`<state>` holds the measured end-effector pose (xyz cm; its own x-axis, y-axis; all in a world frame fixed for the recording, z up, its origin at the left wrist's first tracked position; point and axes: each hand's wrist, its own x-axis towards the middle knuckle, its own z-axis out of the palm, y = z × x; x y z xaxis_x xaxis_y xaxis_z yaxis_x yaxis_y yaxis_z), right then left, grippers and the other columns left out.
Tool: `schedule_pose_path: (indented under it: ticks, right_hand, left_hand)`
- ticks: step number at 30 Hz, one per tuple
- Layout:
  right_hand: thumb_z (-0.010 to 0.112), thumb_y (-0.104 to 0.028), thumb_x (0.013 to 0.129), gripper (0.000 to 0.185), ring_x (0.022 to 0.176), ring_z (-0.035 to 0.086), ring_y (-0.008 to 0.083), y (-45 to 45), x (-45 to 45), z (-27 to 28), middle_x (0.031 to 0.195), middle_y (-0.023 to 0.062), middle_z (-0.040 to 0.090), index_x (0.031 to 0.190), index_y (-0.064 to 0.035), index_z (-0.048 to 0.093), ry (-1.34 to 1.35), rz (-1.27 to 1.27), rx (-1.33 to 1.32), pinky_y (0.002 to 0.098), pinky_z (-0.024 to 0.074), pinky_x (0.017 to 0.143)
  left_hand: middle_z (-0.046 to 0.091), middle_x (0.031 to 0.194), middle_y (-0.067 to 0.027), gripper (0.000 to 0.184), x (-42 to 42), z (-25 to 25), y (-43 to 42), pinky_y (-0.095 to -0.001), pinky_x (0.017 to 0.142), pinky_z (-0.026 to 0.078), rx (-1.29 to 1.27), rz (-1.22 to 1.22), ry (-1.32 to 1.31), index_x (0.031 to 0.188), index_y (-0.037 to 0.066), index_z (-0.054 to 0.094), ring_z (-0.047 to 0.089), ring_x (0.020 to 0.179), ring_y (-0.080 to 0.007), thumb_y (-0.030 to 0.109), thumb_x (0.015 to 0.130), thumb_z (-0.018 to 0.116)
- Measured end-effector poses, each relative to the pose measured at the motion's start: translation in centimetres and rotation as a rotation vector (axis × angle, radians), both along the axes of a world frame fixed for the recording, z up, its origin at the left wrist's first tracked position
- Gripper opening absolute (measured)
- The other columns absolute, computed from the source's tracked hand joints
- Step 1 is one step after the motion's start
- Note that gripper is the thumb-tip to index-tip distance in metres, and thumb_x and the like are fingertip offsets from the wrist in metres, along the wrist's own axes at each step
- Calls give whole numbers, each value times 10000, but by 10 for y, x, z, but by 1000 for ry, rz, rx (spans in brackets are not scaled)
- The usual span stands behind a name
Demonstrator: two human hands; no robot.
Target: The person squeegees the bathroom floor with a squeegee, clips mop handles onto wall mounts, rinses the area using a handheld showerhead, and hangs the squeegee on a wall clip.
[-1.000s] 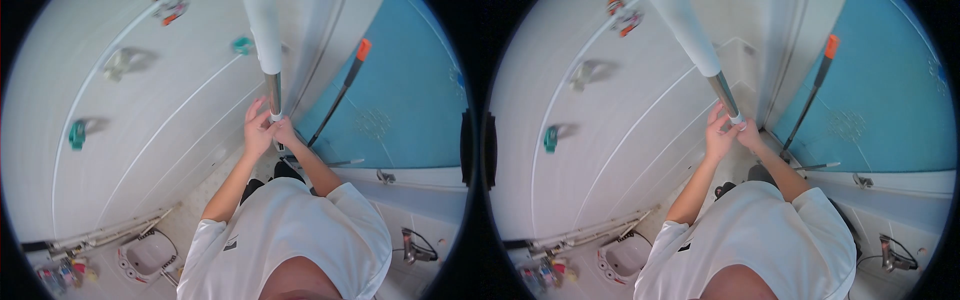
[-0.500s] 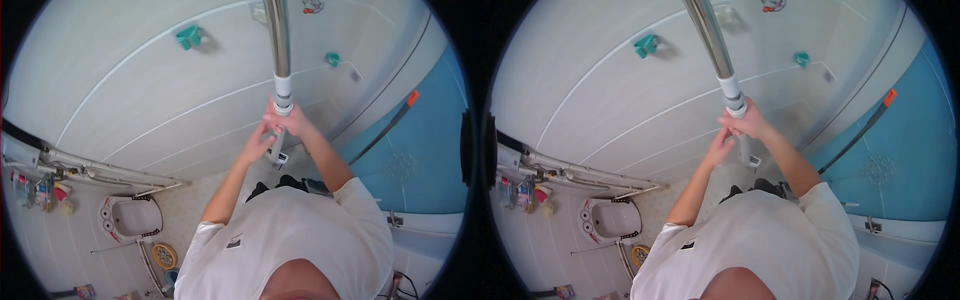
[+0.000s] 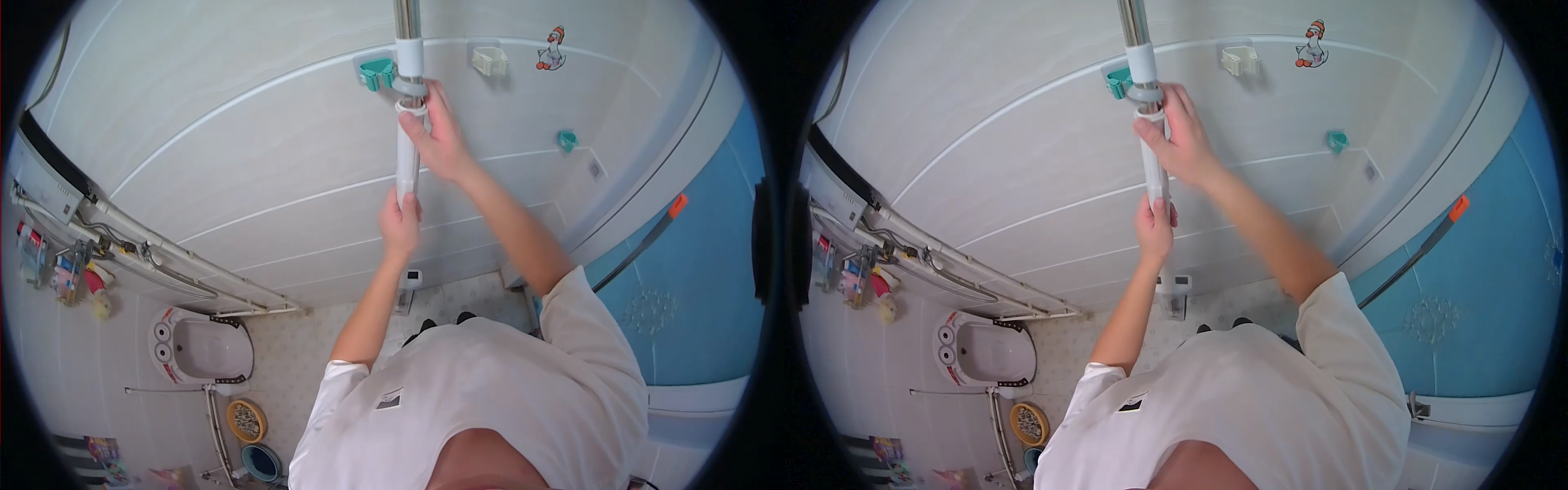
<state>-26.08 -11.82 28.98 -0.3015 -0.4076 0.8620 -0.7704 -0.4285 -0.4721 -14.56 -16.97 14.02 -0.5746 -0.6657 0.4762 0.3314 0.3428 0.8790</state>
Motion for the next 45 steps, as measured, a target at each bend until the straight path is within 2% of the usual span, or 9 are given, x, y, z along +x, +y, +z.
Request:
schedule_pose_path:
  ticks: [5, 8, 17, 23, 26, 29, 35, 38, 45]
  right_hand:
    - [606, -217, 949, 448, 1119, 544, 275, -2, -19, 34, 1273, 130, 528, 1338, -17, 511, 254, 45, 32, 355, 466, 942]
    - [635, -219, 934, 466, 1055, 571, 240, -7, -22, 41, 1222, 113, 554, 1335, -19, 508, 162, 189, 88, 342, 490, 885]
    - [684, -189, 907, 455, 784, 578, 147, -29, -28, 35, 1081, 70, 589, 1301, -26, 525, 95, 86, -15, 275, 499, 704]
    - [721, -214, 882, 480, 770, 580, 112, -35, -23, 48, 1050, 63, 587, 1282, -17, 543, -190, 156, 23, 259, 503, 668]
    - [769, -230, 838, 508, 761, 582, 102, -36, -31, 48, 1041, 58, 587, 1252, -13, 570, -20, 118, -71, 246, 505, 655]
    - [744, -180, 868, 479, 913, 597, 133, -29, -29, 45, 1131, 59, 534, 1263, 2, 543, -42, 119, 10, 259, 510, 745]
    - [802, -216, 792, 490, 744, 587, 135, -44, -42, 38, 1068, 76, 561, 1182, -4, 596, 12, -11, -20, 260, 506, 646]
    - [790, -206, 803, 489, 745, 573, 137, -46, -27, 47, 1102, 87, 534, 1200, -13, 579, 68, -173, -138, 267, 490, 620]
    - [752, -150, 845, 536, 770, 515, 105, -45, -27, 34, 1200, 89, 479, 1301, -16, 505, 2, -67, -91, 234, 497, 640]
  left_hand:
    - [526, 582, -6, 377, -9, 23, -25, -268, 500, 417, 6, 62, 39, 889, 49, 543, 523, 523, -98, 400, 1015, 483]
    - [530, 575, -11, 402, -17, 31, -34, -268, 497, 415, -13, 70, 36, 866, 51, 530, 525, 515, -104, 420, 1015, 475]
    - [536, 591, -32, 428, -41, 43, -37, -281, 495, 417, -51, 102, 53, 879, 41, 521, 531, 517, -121, 441, 1017, 459]
    - [529, 612, -37, 463, -50, 74, -36, -276, 490, 410, -99, 119, 83, 922, 33, 517, 523, 519, -122, 479, 1018, 434]
    - [539, 565, -38, 441, -54, 73, -37, -293, 488, 420, -79, 131, 129, 853, 44, 507, 547, 499, -141, 453, 1013, 468]
    - [536, 559, -39, 452, -56, 74, -36, -299, 487, 421, -104, 155, 113, 850, 44, 505, 551, 494, -148, 465, 1011, 465]
    - [537, 554, -43, 416, -60, 78, -43, -313, 481, 426, -133, 183, 95, 861, 41, 517, 561, 487, -164, 425, 1014, 475]
    - [543, 554, -49, 397, -67, 83, -51, -317, 481, 431, -100, 169, 72, 874, 37, 529, 569, 485, -170, 406, 1014, 480]
    - [552, 550, -55, 416, -67, 67, -51, -321, 483, 445, -88, 182, 89, 877, 37, 538, 591, 490, -173, 429, 1007, 485]
